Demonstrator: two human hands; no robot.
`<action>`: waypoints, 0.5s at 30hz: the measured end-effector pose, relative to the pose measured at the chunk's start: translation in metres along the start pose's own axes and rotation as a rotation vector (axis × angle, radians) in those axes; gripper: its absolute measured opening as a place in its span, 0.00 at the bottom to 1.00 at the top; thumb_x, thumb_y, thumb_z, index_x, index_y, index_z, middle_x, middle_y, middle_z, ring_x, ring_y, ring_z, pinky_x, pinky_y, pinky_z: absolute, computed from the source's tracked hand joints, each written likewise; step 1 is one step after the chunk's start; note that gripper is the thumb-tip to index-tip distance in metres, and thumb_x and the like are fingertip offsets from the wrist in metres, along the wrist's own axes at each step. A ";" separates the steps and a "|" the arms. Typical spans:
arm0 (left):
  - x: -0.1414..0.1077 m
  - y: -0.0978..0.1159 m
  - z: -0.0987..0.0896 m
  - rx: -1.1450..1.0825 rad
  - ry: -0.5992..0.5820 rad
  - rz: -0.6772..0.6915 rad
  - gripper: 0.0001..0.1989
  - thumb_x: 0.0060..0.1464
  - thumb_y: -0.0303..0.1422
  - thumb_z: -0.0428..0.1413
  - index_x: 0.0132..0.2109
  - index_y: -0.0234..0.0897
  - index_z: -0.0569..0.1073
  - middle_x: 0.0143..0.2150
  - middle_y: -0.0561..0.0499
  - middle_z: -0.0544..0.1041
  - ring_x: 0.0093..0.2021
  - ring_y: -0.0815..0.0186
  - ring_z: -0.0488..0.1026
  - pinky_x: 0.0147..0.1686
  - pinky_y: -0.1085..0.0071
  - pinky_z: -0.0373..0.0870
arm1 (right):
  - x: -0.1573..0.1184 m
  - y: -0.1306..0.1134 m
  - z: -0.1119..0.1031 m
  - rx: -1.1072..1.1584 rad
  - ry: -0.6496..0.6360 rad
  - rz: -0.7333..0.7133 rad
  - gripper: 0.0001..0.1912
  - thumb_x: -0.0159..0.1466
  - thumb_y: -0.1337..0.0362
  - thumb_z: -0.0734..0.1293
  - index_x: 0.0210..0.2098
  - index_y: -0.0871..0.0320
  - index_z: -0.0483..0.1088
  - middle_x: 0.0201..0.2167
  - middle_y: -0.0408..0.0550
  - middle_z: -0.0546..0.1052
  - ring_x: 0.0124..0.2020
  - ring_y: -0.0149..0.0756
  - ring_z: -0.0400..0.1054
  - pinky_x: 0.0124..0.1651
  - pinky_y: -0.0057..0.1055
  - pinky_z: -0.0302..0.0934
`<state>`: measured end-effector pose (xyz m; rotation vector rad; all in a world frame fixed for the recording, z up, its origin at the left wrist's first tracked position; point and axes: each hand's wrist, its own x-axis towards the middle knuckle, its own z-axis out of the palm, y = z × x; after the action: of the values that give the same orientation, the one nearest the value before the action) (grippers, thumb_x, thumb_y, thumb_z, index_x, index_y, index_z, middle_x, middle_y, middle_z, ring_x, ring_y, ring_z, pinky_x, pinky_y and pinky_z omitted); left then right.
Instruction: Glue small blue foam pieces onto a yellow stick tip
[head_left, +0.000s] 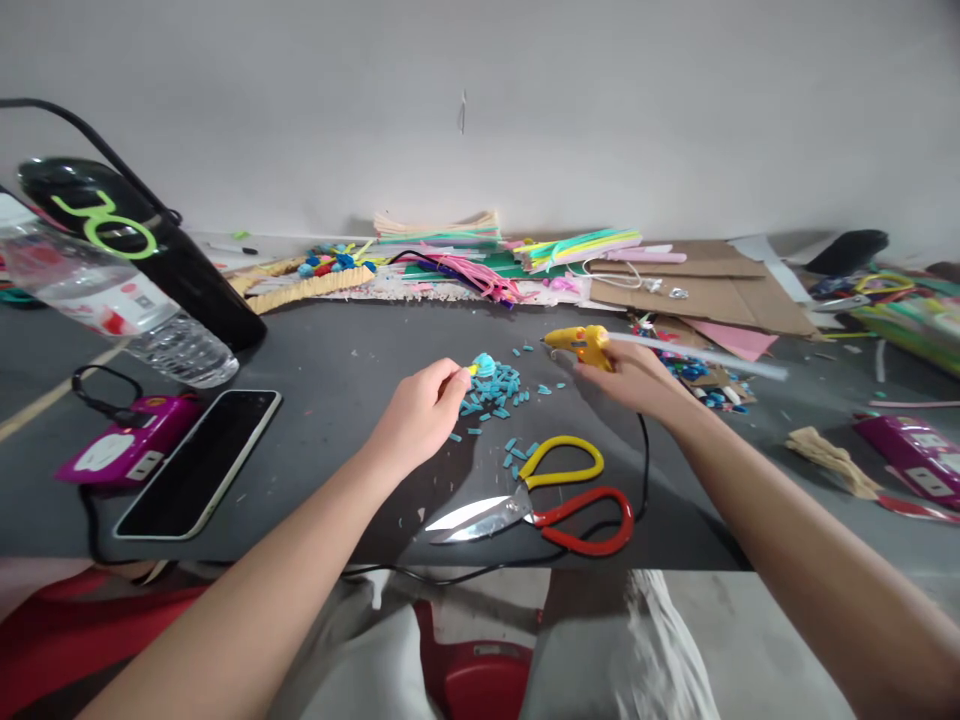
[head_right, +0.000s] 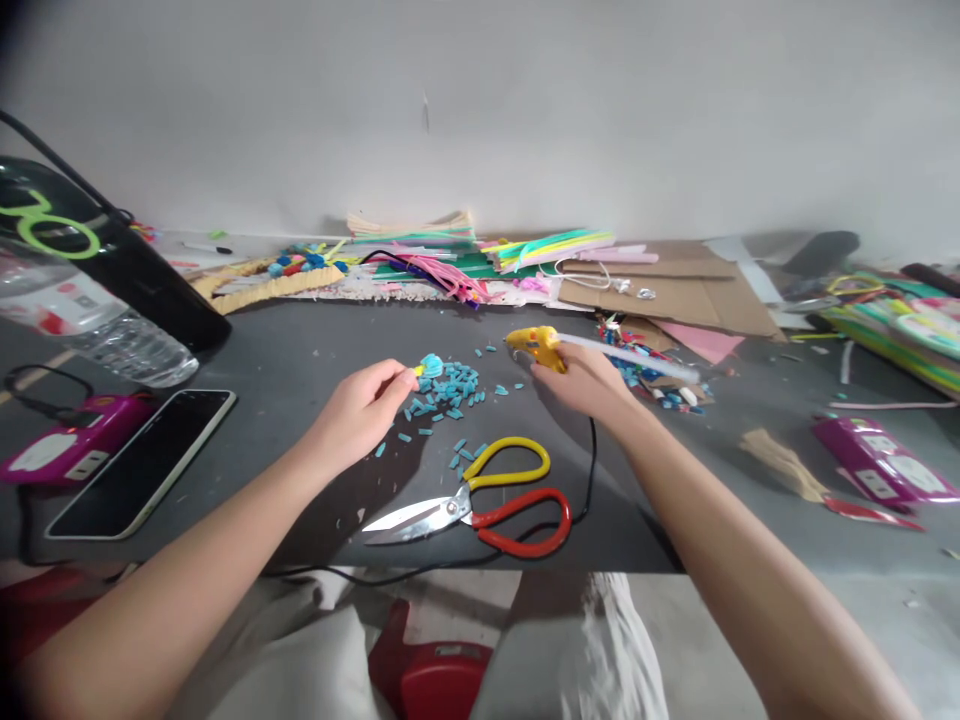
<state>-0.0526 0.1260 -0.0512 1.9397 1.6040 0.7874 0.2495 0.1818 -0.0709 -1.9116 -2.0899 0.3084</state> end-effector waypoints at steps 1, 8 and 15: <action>0.000 0.000 0.000 0.008 0.001 0.001 0.19 0.66 0.45 0.47 0.32 0.39 0.69 0.23 0.57 0.62 0.25 0.68 0.60 0.27 0.71 0.52 | 0.002 -0.003 0.002 0.133 0.027 -0.025 0.20 0.62 0.48 0.65 0.34 0.59 0.74 0.28 0.48 0.75 0.28 0.37 0.66 0.30 0.32 0.54; 0.001 -0.004 0.001 0.024 0.021 0.004 0.19 0.65 0.44 0.48 0.30 0.38 0.69 0.21 0.57 0.61 0.23 0.69 0.59 0.26 0.70 0.51 | -0.022 -0.037 0.011 0.974 -0.106 -0.085 0.21 0.60 0.51 0.72 0.45 0.61 0.77 0.31 0.48 0.77 0.27 0.33 0.66 0.29 0.29 0.60; 0.001 -0.004 0.001 0.025 0.021 0.009 0.19 0.65 0.45 0.48 0.29 0.38 0.66 0.22 0.57 0.59 0.24 0.70 0.57 0.26 0.70 0.50 | -0.033 -0.051 0.011 1.090 -0.290 -0.201 0.19 0.60 0.51 0.73 0.43 0.58 0.76 0.42 0.54 0.80 0.37 0.41 0.73 0.40 0.36 0.69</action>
<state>-0.0549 0.1274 -0.0547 1.9636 1.6254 0.7973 0.2009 0.1442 -0.0653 -1.0212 -1.6323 1.3853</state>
